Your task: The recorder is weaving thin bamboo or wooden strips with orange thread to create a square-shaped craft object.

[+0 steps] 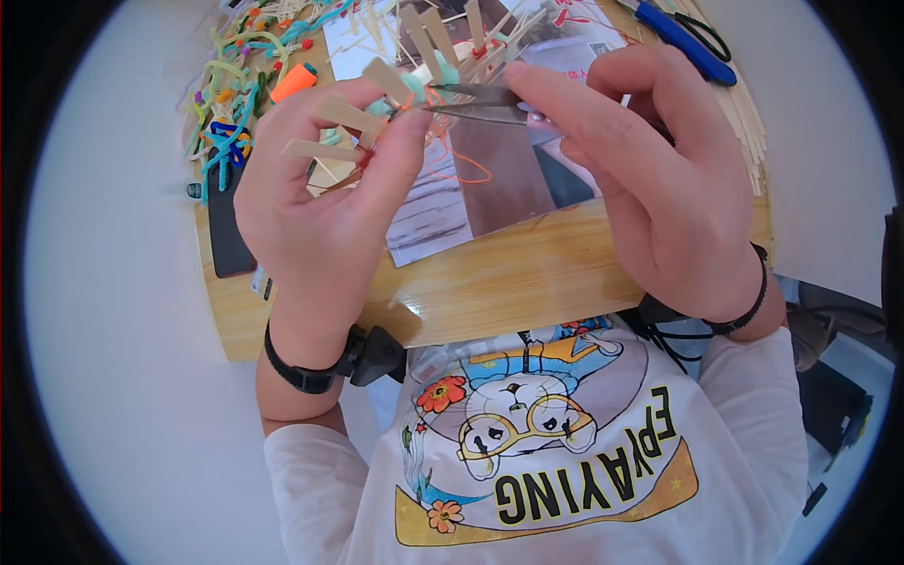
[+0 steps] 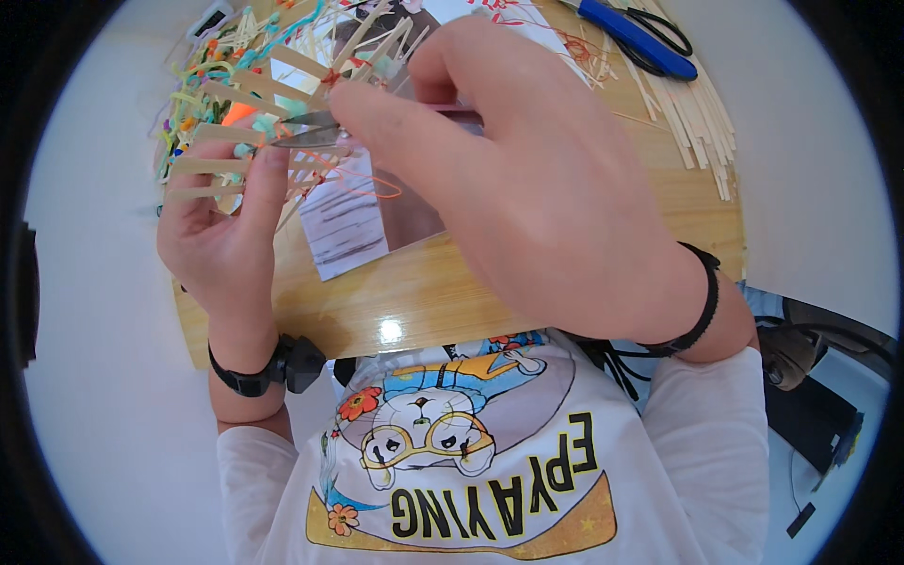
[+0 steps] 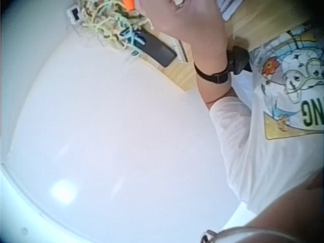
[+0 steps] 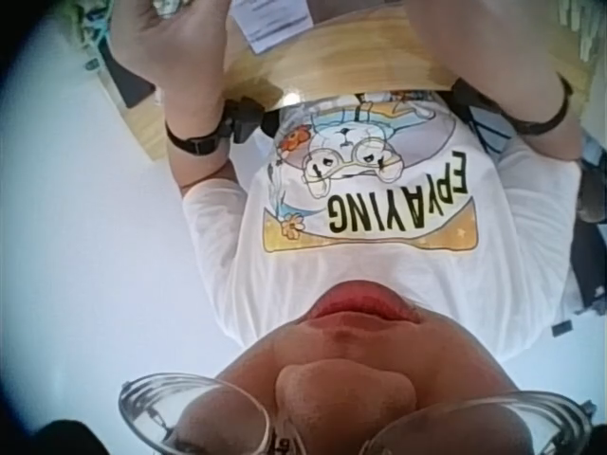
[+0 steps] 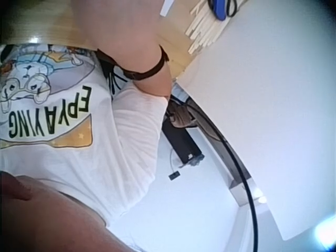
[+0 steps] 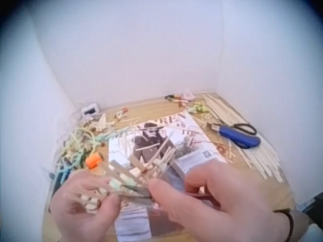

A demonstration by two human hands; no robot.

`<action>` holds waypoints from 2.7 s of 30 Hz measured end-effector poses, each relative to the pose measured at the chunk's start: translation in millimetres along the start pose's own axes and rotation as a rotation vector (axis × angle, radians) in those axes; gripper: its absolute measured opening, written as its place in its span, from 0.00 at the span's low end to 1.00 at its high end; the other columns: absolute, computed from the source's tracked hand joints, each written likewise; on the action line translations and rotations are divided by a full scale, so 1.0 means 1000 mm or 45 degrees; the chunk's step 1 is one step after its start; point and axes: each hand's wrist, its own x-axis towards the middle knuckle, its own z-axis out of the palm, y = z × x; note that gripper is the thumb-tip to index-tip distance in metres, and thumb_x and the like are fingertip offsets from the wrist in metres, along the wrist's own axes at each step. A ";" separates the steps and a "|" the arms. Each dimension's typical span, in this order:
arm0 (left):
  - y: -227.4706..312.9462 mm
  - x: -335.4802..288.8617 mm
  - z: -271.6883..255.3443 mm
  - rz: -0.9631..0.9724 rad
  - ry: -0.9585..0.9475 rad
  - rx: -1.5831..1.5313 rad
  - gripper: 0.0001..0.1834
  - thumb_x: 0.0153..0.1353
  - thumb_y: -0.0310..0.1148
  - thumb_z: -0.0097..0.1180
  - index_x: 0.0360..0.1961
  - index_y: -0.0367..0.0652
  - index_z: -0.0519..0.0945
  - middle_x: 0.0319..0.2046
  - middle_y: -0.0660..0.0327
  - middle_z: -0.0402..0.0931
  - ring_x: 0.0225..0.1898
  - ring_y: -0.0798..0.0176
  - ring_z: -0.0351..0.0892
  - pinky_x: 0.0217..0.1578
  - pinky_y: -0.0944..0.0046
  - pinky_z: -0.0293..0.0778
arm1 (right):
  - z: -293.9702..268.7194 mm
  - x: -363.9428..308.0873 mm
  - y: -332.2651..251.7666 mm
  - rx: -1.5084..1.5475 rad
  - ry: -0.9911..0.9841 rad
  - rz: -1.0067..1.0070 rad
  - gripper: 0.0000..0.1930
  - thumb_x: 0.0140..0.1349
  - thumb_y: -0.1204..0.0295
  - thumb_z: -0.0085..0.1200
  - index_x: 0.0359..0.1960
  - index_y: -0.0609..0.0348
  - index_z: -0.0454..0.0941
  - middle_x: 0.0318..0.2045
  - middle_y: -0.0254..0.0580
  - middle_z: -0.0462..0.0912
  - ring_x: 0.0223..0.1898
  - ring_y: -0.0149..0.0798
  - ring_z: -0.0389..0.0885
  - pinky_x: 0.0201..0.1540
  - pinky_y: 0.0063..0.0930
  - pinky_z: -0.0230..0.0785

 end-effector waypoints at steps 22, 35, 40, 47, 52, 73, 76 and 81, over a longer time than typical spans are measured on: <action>-0.009 0.003 0.010 0.058 0.217 0.011 0.14 0.46 0.24 0.72 0.36 0.42 0.83 0.29 0.66 0.80 0.31 0.70 0.75 0.34 0.71 0.70 | 0.013 -0.009 -0.004 -0.102 0.019 0.026 0.26 0.50 0.87 0.50 0.56 0.69 0.74 0.29 0.43 0.73 0.25 0.37 0.72 0.25 0.24 0.66; -0.004 0.002 0.006 0.046 0.192 0.046 0.16 0.45 0.22 0.72 0.37 0.43 0.82 0.30 0.66 0.80 0.31 0.69 0.76 0.36 0.70 0.69 | 0.011 -0.008 -0.010 -0.179 -0.053 0.034 0.27 0.50 0.85 0.51 0.56 0.66 0.74 0.30 0.42 0.72 0.27 0.37 0.71 0.26 0.24 0.65; -0.008 0.004 0.009 0.264 0.187 0.055 0.18 0.41 0.20 0.72 0.37 0.44 0.83 0.30 0.66 0.80 0.30 0.65 0.76 0.41 0.66 0.66 | 0.011 -0.006 -0.016 -0.135 -0.166 0.153 0.27 0.52 0.84 0.50 0.58 0.62 0.74 0.33 0.42 0.71 0.30 0.37 0.71 0.29 0.24 0.66; -0.007 0.013 -0.014 0.291 0.174 0.240 0.15 0.47 0.16 0.68 0.38 0.38 0.80 0.37 0.58 0.82 0.40 0.62 0.79 0.47 0.64 0.69 | 0.001 -0.008 -0.005 0.124 -0.133 0.034 0.24 0.54 0.84 0.48 0.56 0.70 0.73 0.34 0.45 0.75 0.31 0.39 0.72 0.32 0.26 0.66; 0.001 0.017 -0.027 0.659 0.087 0.659 0.09 0.51 0.31 0.65 0.35 0.48 0.81 0.39 0.64 0.83 0.40 0.60 0.79 0.54 0.57 0.63 | -0.029 -0.012 0.014 0.128 -0.127 -0.214 0.16 0.65 0.75 0.48 0.51 0.73 0.75 0.34 0.48 0.79 0.32 0.38 0.73 0.34 0.28 0.66; 0.011 -0.004 -0.012 0.812 0.117 0.825 0.06 0.59 0.41 0.60 0.36 0.68 0.77 0.39 0.80 0.81 0.46 0.69 0.75 0.62 0.61 0.57 | -0.083 0.032 0.018 -0.029 -0.663 -0.205 0.14 0.65 0.71 0.53 0.44 0.73 0.77 0.37 0.51 0.82 0.27 0.39 0.75 0.30 0.29 0.66; 0.014 -0.003 -0.012 0.825 0.137 0.827 0.06 0.58 0.41 0.60 0.36 0.68 0.77 0.39 0.81 0.81 0.45 0.70 0.75 0.62 0.62 0.57 | -0.079 0.030 0.020 0.018 -0.638 -0.184 0.14 0.65 0.71 0.53 0.44 0.72 0.77 0.36 0.50 0.82 0.27 0.39 0.74 0.30 0.28 0.65; 0.015 -0.002 -0.008 0.835 0.170 0.817 0.07 0.58 0.41 0.61 0.36 0.68 0.77 0.38 0.82 0.81 0.43 0.71 0.76 0.61 0.63 0.58 | -0.069 0.030 0.020 0.075 -0.577 -0.160 0.13 0.64 0.71 0.55 0.42 0.71 0.78 0.35 0.48 0.81 0.27 0.37 0.74 0.29 0.27 0.65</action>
